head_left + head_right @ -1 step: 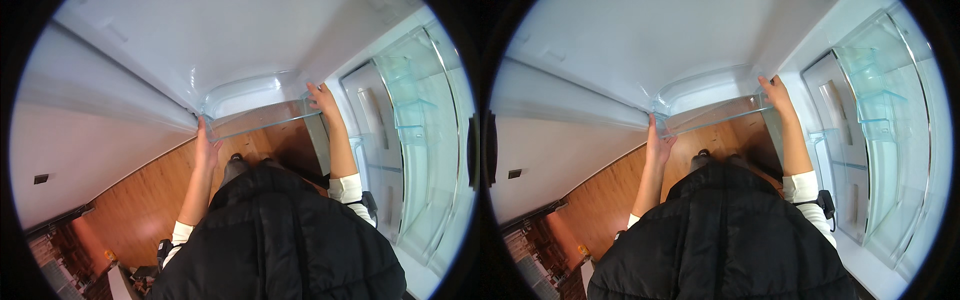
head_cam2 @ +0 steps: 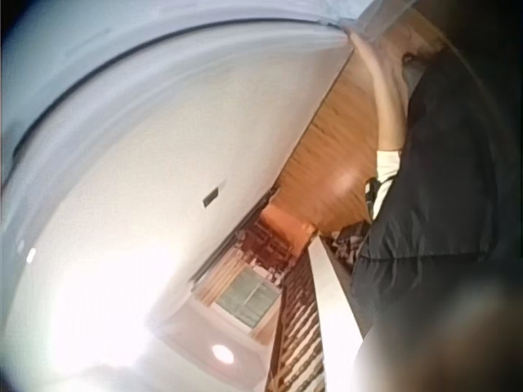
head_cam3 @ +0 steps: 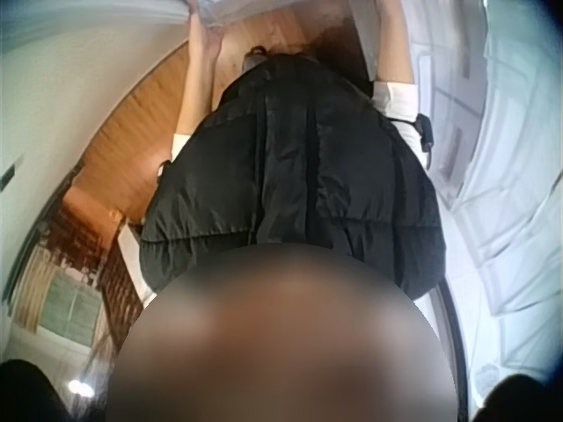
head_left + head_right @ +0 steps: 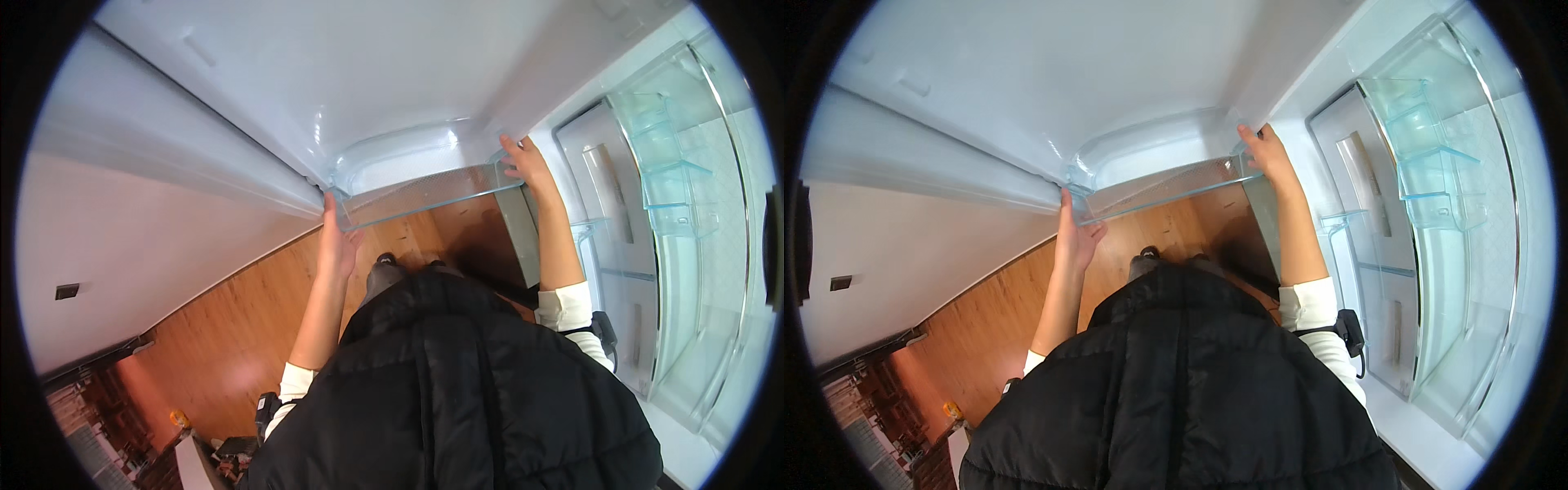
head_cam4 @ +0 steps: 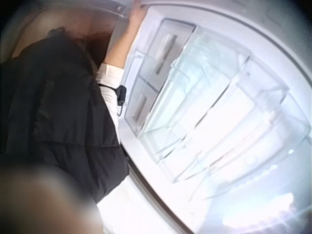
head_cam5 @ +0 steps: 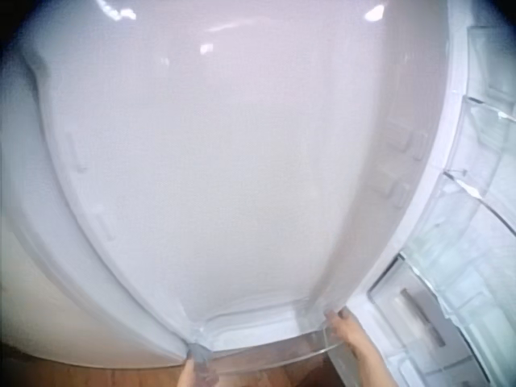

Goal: The person installs clear plastic refrigerator shelves and door bins into an empty refrigerator. They repeatedly remove and reposition the components to align them with the internal rails and door slots.

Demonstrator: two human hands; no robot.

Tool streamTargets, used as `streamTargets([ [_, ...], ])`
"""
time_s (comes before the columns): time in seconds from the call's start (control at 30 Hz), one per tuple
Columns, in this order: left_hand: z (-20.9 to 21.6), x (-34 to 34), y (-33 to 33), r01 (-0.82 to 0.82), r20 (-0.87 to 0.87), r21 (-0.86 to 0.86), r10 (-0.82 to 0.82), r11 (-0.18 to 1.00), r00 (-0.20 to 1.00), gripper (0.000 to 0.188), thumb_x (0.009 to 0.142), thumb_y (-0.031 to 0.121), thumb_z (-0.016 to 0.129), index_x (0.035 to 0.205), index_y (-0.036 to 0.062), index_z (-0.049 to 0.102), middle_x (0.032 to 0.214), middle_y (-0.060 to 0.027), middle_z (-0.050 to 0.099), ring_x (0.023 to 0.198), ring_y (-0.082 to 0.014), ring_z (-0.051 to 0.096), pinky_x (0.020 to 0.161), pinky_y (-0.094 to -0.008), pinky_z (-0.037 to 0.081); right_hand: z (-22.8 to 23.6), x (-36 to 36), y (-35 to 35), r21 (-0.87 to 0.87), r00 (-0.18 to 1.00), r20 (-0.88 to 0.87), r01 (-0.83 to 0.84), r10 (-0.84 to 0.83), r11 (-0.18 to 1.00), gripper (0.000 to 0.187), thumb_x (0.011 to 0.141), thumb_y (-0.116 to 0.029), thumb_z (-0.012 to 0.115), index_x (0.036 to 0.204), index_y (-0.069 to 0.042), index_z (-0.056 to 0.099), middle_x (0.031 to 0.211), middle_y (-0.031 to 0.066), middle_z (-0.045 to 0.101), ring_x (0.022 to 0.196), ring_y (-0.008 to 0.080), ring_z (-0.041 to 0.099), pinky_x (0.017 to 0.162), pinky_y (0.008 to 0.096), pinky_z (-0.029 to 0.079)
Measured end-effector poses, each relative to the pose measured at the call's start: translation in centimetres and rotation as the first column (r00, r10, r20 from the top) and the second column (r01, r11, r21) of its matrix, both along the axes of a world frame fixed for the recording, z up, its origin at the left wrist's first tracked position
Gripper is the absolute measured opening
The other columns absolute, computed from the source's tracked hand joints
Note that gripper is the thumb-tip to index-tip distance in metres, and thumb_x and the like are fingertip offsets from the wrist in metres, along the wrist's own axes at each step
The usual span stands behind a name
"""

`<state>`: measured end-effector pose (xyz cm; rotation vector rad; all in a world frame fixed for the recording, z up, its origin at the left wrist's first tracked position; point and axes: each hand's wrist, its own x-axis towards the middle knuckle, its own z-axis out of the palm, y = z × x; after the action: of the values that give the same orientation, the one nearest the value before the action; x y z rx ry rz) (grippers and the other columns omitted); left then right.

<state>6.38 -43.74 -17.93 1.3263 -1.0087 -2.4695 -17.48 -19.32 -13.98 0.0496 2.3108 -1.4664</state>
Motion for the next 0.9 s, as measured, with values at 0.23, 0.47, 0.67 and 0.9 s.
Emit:
streamTargets([
  [0.23, 6.0, 3.4, 1.5, 0.815, 0.606, -0.497, -0.554, 0.298, 0.572, 0.049, 0.081, 0.043, 0.064, 0.106, 0.0011, 0.059, 0.108, -0.0145, 0.059, 0.099, -0.0191, 0.055, 0.078, -0.0317, 0.045, -1.2, -2.0, -0.6, 0.090, 0.989, -0.148, 0.041, -0.027, 0.995, 0.060, 0.078, -0.044, 0.063, 0.112, 0.004, 0.054, 0.102, 0.0169, 0.062, 0.087, 0.0248, 0.062, 0.067, 0.0321, 0.049],
  [0.47, 6.1, -1.9, 2.8, 0.058, 0.294, -0.851, -0.381, -0.522, 0.876, 0.032, 0.076, 0.033, 0.069, 0.082, 0.0016, 0.064, 0.072, -0.0122, 0.060, 0.063, -0.0290, 0.057, 0.061, -0.0354, 0.048, -0.2, -1.9, -1.0, 0.138, 0.993, -0.110, 0.050, -0.034, 0.989, 0.056, 0.076, -0.038, 0.065, 0.114, 0.003, 0.056, 0.103, 0.0171, 0.062, 0.090, 0.0263, 0.062, 0.066, 0.0346, 0.052],
  [0.67, 4.6, -3.1, 2.2, 0.620, 0.770, -0.637, -0.424, -0.458, 0.477, 0.039, 0.081, 0.038, 0.062, 0.090, -0.0004, 0.062, 0.090, -0.0154, 0.061, 0.095, -0.0321, 0.056, 0.076, -0.0400, 0.046, 0.7, -2.4, -1.3, 0.179, 1.000, -0.018, 0.027, -0.024, 0.983, 0.057, 0.074, -0.042, 0.064, 0.115, -0.003, 0.059, 0.108, 0.0149, 0.062, 0.100, 0.0272, 0.059, 0.075, 0.0364, 0.051],
  [0.9, 4.4, -7.6, 1.6, 0.254, 0.521, -0.772, -0.353, -0.582, 0.777, 0.064, 0.086, 0.044, 0.052, 0.125, -0.0065, 0.044, 0.132, -0.0216, 0.042, 0.125, -0.0317, 0.038, 0.102, -0.0511, 0.031, -0.4, -2.8, -1.6, 0.325, 0.992, -0.115, 0.081, -0.046, 0.942, 0.063, 0.072, -0.052, 0.061, 0.113, -0.004, 0.061, 0.109, 0.0186, 0.062, 0.105, 0.0320, 0.057, 0.088, 0.0356, 0.042],
])
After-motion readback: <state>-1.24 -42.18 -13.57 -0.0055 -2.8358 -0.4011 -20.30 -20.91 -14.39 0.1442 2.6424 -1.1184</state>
